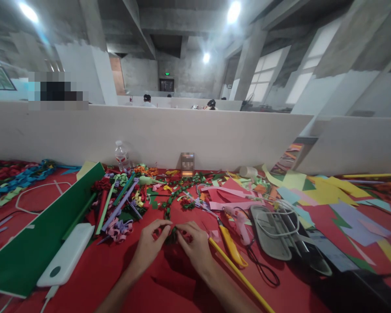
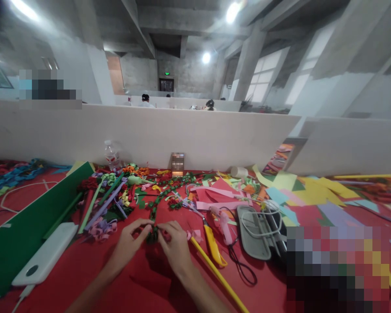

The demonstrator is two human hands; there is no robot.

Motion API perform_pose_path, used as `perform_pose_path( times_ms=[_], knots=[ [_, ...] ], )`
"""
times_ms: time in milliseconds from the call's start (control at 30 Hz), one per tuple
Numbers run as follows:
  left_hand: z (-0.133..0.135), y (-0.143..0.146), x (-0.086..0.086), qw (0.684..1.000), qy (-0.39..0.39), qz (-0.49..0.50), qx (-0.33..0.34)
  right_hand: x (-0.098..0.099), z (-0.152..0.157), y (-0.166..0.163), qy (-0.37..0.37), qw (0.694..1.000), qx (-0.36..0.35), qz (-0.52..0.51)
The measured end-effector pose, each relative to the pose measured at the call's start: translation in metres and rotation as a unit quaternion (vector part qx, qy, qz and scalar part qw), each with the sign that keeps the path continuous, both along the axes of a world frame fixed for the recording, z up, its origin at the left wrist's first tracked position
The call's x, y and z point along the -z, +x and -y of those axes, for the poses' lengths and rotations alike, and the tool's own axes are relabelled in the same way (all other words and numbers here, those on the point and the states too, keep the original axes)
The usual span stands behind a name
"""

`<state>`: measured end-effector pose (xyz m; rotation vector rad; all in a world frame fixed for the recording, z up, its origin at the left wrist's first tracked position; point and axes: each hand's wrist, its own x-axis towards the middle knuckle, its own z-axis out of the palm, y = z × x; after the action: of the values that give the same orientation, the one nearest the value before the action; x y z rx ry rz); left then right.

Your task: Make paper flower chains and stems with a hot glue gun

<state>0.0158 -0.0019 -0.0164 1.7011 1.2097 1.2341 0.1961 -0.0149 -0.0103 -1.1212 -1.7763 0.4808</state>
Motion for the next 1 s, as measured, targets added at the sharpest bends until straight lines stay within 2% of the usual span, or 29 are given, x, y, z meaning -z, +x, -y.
perform_pose_path(
  times_ms=[167,600,833,1000],
  knots=[
    [0.0028,0.0015,-0.0040,0.997,0.057,-0.039,0.039,0.0000,-0.0001,0.0004,0.000,1.000,0.002,-0.003],
    [0.0016,0.0011,0.0036,0.998,0.025,-0.040,0.033,0.0015,-0.0009,0.0007,-0.016,1.000,-0.019,-0.017],
    [0.0000,0.0006,0.0030,0.999,-0.024,-0.029,0.008,0.0017,0.0002,0.0006,-0.029,0.999,-0.021,-0.017],
    [0.0000,0.0010,0.0036,0.999,0.018,-0.036,0.017,0.0054,-0.0003,-0.0003,-0.003,1.000,-0.011,0.000]
  ],
)
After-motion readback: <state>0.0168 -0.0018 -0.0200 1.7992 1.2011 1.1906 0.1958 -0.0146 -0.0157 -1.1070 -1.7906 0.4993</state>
